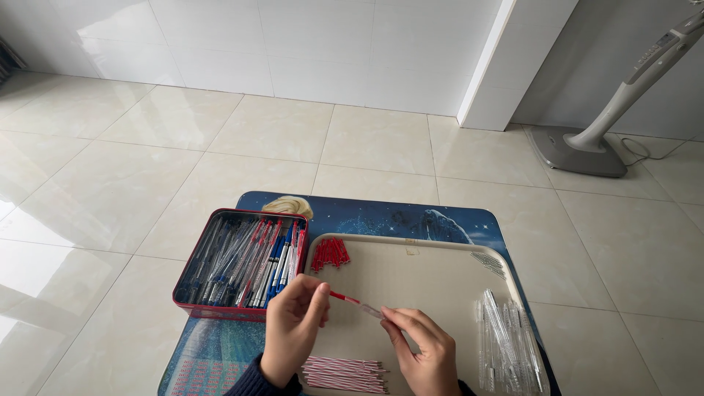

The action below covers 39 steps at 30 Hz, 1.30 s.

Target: The person is disassembling pens by pulling out the ink refills and then individually packaging each refill into a small plastic sleeve.

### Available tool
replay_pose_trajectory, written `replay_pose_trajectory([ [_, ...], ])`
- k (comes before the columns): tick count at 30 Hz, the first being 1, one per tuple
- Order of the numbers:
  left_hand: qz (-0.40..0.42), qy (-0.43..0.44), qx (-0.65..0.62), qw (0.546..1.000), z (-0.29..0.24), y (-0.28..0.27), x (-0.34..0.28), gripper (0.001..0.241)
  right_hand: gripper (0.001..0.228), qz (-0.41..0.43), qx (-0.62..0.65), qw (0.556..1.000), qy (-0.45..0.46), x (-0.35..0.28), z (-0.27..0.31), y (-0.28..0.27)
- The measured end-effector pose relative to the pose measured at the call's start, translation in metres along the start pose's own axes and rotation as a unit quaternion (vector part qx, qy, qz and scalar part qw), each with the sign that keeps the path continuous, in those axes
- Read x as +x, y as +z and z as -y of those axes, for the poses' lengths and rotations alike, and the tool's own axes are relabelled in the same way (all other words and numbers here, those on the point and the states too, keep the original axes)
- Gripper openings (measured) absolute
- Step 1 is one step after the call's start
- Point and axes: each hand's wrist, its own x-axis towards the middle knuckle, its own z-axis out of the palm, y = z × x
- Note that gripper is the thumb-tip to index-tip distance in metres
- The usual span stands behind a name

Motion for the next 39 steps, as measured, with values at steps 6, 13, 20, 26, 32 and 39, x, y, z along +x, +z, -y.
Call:
replay_pose_trajectory([
  [6,-0.085,0.082,0.058,0.991,-0.018,-0.004,0.007,0.005,0.022,-0.003,0.007,1.000,0.013,0.001,0.001,-0.001],
  [13,0.084,0.155,0.487,0.855,-0.004,-0.002,0.060,0.002,0.031,-0.017,-0.052,0.996,-0.067,0.000,-0.004,0.000],
  [20,0.085,0.242,0.669,0.697,0.030,0.012,0.071,0.017,0.026,-0.018,-0.140,0.985,-0.100,-0.007,-0.014,0.006],
  [26,0.389,0.039,0.269,0.880,-0.039,0.008,0.029,0.022,0.024,-0.037,-0.230,0.962,-0.140,-0.014,-0.016,0.006],
  [32,0.321,-0.034,0.209,0.923,-0.029,-0.003,0.013,0.011,0.024,-0.039,-0.233,0.957,-0.169,-0.020,-0.021,0.001],
  [39,0.306,-0.050,0.244,0.919,-0.020,-0.019,0.007,0.015,0.032,-0.014,-0.254,0.962,-0.103,-0.036,-0.057,-0.050],
])
